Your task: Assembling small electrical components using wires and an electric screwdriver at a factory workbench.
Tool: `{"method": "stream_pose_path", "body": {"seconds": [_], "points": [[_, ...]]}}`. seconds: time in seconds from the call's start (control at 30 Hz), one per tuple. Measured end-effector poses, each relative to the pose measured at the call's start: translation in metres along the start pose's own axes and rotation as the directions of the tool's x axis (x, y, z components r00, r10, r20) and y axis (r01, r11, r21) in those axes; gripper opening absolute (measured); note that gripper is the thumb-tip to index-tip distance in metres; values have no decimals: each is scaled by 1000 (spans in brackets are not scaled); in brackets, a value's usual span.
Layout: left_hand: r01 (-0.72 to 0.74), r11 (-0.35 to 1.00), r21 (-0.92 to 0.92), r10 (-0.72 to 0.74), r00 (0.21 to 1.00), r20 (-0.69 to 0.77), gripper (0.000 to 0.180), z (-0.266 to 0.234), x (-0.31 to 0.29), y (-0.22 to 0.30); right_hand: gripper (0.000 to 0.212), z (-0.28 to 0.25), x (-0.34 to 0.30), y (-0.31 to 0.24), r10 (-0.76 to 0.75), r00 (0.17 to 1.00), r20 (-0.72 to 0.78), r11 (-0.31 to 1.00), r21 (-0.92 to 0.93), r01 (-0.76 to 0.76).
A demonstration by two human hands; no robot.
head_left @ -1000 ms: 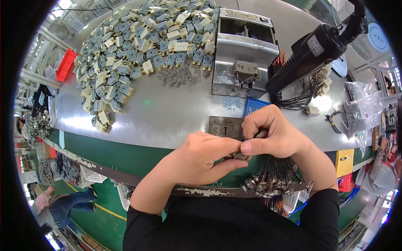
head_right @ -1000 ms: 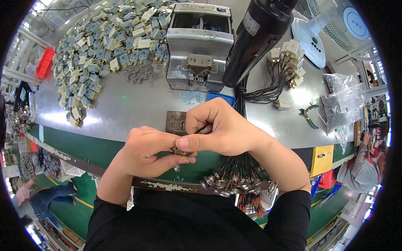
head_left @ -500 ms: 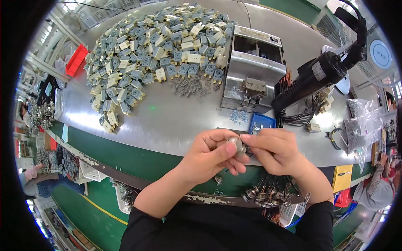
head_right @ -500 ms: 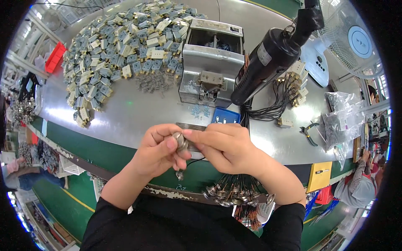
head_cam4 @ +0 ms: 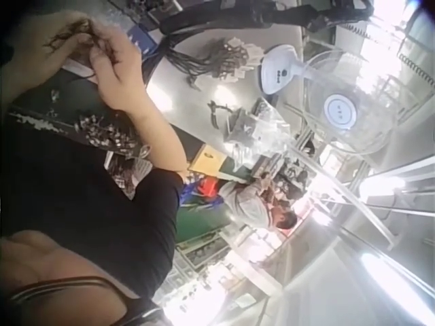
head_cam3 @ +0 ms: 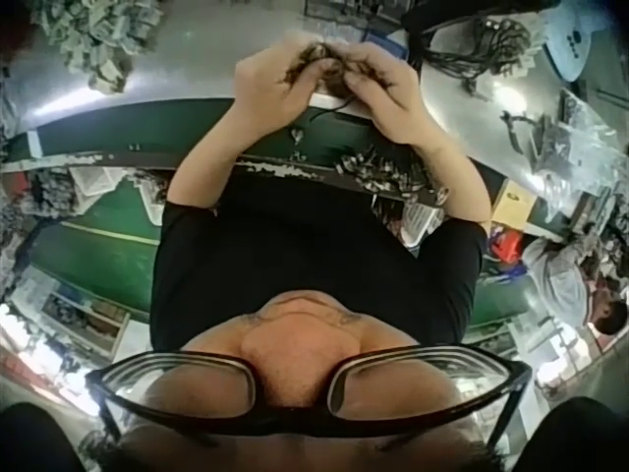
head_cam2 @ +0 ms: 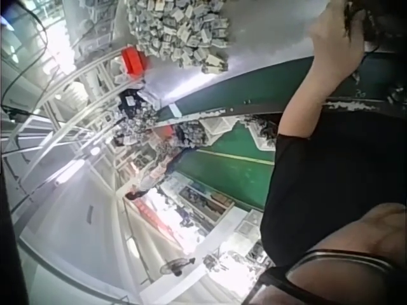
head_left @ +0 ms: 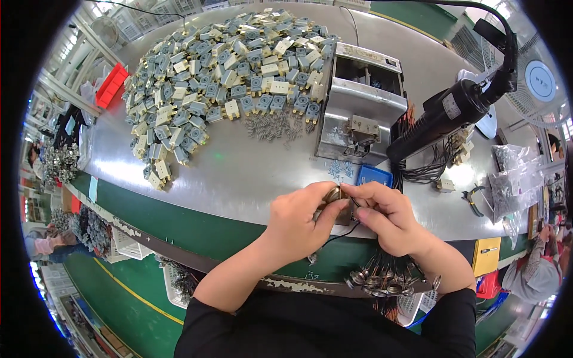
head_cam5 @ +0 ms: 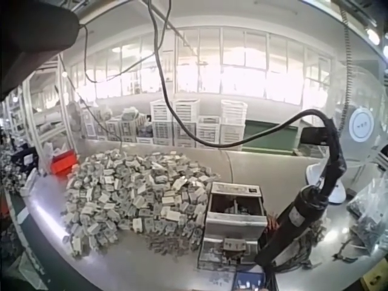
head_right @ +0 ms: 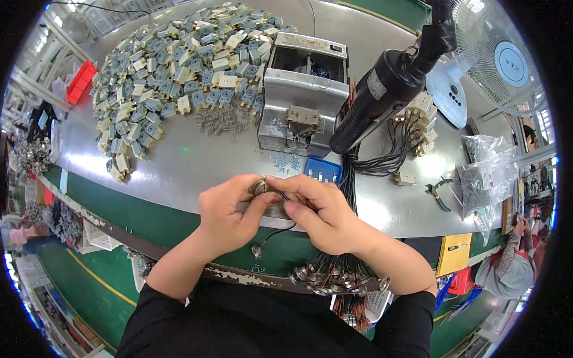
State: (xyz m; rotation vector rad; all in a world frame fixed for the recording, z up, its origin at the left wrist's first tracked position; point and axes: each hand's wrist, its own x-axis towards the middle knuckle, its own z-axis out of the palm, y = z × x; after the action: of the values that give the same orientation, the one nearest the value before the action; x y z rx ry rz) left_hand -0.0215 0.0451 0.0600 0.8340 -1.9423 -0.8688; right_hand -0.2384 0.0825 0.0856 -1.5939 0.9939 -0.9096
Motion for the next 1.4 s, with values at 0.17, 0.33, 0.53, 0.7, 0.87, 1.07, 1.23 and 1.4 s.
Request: {"method": "stream_pose_path", "body": {"seconds": [0.17, 0.33, 0.53, 0.7, 0.87, 1.07, 1.23, 1.4], "points": [[45, 982, -183, -31, 996, 80, 17, -18, 7, 1, 41, 2, -1, -12, 84, 995, -53, 995, 64, -81], [130, 937, -325, -58, 974, 220, 19, -25, 3, -6, 34, -4, 0, -15, -9, 999, -42, 996, -89, 5], [525, 524, -671, -281, 850, 446, 20, -22, 0, -5, 37, -10, 4, -15, -119, 992, 50, 975, -183, 126], [313, 798, -515, -239, 949, 206, 17, -11, -2, 1, 37, 0, 4, -12, -165, 986, -11, 950, -270, 156], [374, 766, -523, -287, 927, 243, 16, -10, 0, -1, 37, 1, 6, -11, -179, 984, 3, 933, -318, 171], [555, 536, -636, -309, 830, 465, 18, -22, -4, -10, 38, -7, 6, -19, -89, 992, 85, 953, -282, 110], [510, 528, -679, -271, 859, 435, 27, -13, -5, -12, 43, 1, 7, -21, -59, 998, -8, 961, -269, 55], [570, 626, -533, -197, 776, 599, 33, -29, 0, -7, 45, -8, 11, -27, -83, 987, 140, 952, -282, 120]]}}
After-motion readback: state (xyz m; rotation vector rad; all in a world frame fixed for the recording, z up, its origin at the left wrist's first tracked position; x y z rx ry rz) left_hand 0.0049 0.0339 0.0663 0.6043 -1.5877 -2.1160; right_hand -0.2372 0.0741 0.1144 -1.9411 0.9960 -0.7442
